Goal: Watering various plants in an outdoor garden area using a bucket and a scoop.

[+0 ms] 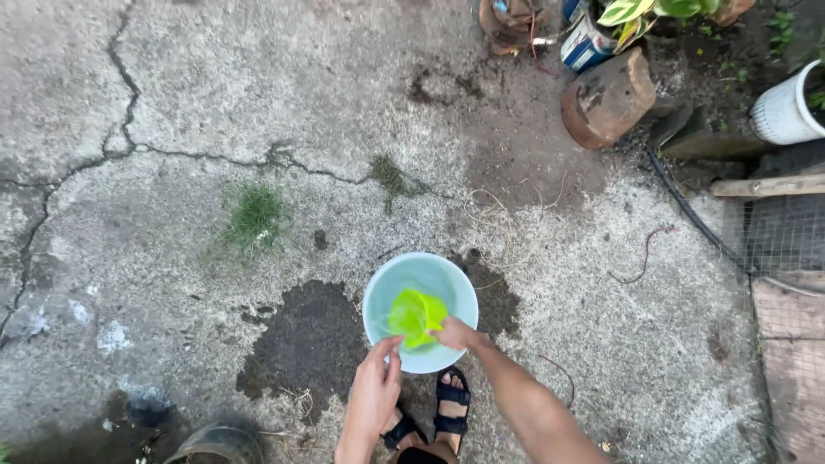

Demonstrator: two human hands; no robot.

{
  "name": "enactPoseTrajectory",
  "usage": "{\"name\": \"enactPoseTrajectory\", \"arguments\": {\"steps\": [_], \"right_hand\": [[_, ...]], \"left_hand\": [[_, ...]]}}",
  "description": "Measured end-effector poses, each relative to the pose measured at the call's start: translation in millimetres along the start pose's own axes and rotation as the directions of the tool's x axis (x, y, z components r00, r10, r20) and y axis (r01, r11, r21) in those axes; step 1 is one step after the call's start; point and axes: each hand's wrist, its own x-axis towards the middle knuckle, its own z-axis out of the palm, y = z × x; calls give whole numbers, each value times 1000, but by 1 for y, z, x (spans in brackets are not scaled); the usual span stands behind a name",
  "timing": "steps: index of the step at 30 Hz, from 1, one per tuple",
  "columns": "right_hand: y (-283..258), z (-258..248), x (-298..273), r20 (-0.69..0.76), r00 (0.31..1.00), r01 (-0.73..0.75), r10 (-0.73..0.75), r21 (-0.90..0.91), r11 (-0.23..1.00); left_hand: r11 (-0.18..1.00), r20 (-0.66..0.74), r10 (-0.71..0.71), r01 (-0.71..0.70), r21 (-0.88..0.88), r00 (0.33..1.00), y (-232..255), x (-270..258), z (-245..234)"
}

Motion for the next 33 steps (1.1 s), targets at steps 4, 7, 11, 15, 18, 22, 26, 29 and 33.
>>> {"name": "enactPoseTrajectory", "arguments": {"steps": [4,7,11,15,18,22,26,29,33], "right_hand": [[-26,-22,-100,78,997,-6,-16,277,961],[-67,-26,-182,105,994,-23,-30,468,884],[-102,-22,-275,47,993,51,-110,667,743],[-183,-62,-401,-74,985,156,-154,758,634],[-247,-101,-480,-101,974,194,-205,841,505],[-319,-154,-560,-217,933,331,-288,832,446],[-402,-195,-626,-317,907,406,-276,832,378],[-453,-208,-641,-352,897,429,-268,840,332],[-511,-216,-636,-432,869,489,-242,825,284]], "left_hand": [[994,-33,-20,17,-112,999,-1,-19,1],[950,23,-217,217,-226,976,8,-30,4],[825,-122,-9,-62,-562,992,69,-54,-11],[938,-488,270,-340,-59,830,211,-85,-63],[942,-482,292,-336,-5,826,274,-87,-101],[932,-453,219,-323,-165,864,332,-100,-121],[785,-399,301,-463,-412,866,367,-104,-146],[696,-382,390,-540,-473,838,392,-103,-179],[627,-326,489,-586,-513,809,415,-83,-233]]}}
